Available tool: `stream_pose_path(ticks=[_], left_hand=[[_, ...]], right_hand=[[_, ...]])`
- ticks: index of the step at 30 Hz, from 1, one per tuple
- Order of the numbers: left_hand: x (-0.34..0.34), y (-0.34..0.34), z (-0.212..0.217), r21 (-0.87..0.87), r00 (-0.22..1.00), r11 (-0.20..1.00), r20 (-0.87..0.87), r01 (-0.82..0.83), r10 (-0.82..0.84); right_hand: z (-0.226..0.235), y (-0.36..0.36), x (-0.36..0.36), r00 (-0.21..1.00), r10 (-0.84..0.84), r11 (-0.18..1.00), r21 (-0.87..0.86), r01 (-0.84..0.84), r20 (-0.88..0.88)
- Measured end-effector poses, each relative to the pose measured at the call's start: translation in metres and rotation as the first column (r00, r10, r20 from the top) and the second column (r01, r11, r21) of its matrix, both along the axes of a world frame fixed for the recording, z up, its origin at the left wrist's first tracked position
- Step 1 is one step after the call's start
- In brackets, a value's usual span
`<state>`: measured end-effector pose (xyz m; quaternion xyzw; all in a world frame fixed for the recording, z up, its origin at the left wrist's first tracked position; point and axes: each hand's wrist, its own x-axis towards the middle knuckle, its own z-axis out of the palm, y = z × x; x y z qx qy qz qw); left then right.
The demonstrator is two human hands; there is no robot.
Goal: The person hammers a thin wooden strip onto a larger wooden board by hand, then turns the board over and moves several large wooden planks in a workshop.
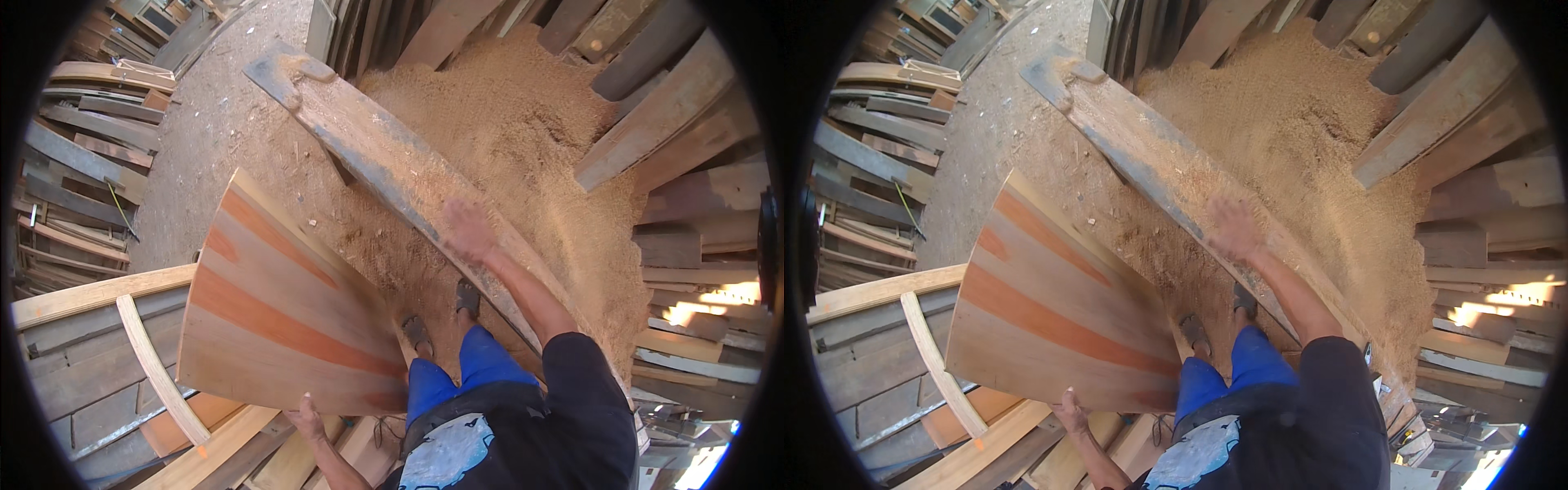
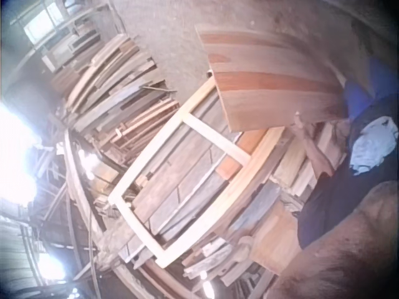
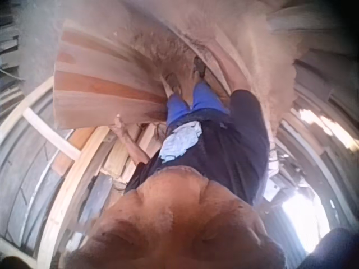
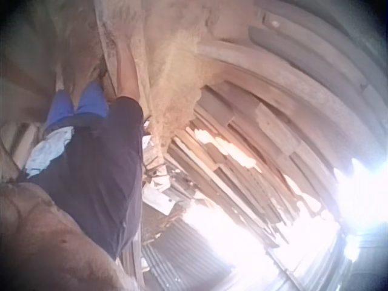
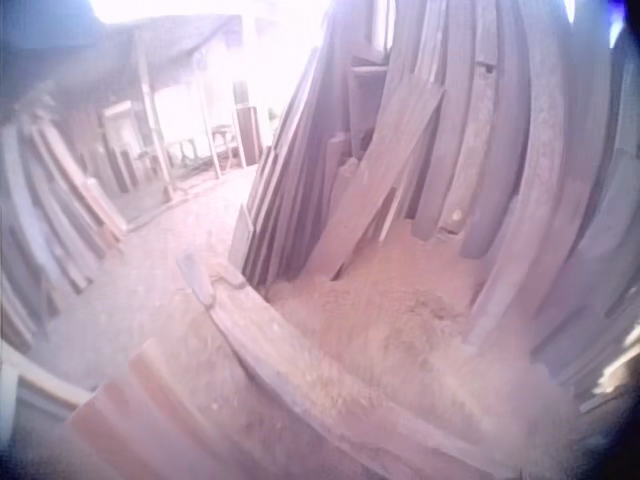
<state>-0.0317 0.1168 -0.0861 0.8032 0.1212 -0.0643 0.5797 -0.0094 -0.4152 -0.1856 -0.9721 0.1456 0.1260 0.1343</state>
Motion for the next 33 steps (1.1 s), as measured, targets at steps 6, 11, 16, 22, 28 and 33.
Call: stream_pose_path(ticks=[6,11,16,22,28,33], left_hand=[[0.008,-0.028,0.006,-0.128,0.984,0.977,0.037,-0.170,0.176],[0.011,-0.025,-0.007,-0.071,0.996,0.993,-0.018,-0.090,0.089],[0.006,-0.064,0.009,-0.058,0.989,0.990,0.060,-0.129,0.133],[0.001,-0.094,0.022,0.024,0.990,0.990,0.036,-0.139,0.138],[-0.002,-0.121,0.028,0.008,0.999,0.999,0.026,0.033,-0.033],[-0.041,-0.090,-0.045,-0.485,0.958,0.838,-0.001,0.250,-0.286]], right_hand=[[0.005,-0.053,0.065,0.932,-0.360,0.930,-0.066,0.361,0.028],[0.009,-0.033,0.085,0.972,0.228,0.965,0.124,-0.233,0.050],[0.055,-0.007,0.119,0.817,-0.568,0.791,0.206,0.576,-0.101],[0.192,0.149,0.092,0.956,0.025,0.587,0.769,-0.252,0.294],[0.223,0.288,0.066,0.957,0.084,0.560,0.781,-0.277,0.279],[0.214,0.297,0.065,0.925,-0.239,0.623,0.777,-0.087,0.295]])
